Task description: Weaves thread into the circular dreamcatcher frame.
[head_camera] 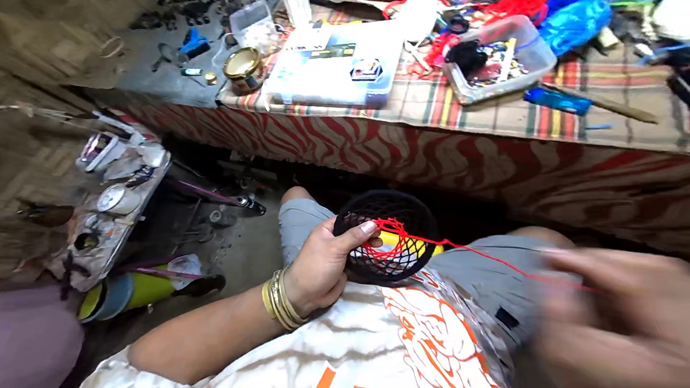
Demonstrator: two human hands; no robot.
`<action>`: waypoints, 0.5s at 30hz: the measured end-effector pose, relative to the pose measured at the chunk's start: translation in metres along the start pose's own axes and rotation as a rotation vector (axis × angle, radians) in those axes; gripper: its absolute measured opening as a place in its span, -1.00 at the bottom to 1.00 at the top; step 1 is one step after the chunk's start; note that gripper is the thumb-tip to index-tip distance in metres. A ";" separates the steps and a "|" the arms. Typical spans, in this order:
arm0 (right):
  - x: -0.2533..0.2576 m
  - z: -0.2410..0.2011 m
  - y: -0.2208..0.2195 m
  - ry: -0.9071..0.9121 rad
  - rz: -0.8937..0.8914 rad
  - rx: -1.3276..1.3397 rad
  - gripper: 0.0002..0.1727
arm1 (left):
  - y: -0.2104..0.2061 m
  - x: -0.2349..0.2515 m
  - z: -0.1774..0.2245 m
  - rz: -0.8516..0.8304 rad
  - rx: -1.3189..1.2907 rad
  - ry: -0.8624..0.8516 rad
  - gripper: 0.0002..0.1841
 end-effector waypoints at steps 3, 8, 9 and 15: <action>0.035 -0.049 -0.085 0.325 0.076 -0.107 -0.76 | -0.003 -0.007 -0.006 -0.046 0.023 0.032 -0.87; 0.033 -0.054 -0.117 0.404 -0.085 0.026 -0.85 | 0.018 -0.011 -0.004 -0.015 0.040 -0.008 -0.89; 0.029 -0.054 -0.118 0.387 -0.119 0.057 -0.83 | 0.022 -0.011 -0.003 -0.031 0.067 -0.021 -0.89; 0.016 -0.050 -0.117 0.228 -0.150 0.185 -0.76 | 0.033 -0.007 -0.001 -0.110 0.232 -0.075 -0.87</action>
Point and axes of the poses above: each hand's wrist, its own x-axis towards the middle knuckle, its own y-axis out of the back of the hand, z = x × y, the point moved 5 cm from there along x, towards the middle knuckle, and after that the axes turned 11 degrees about y, right-handed, at the moved point
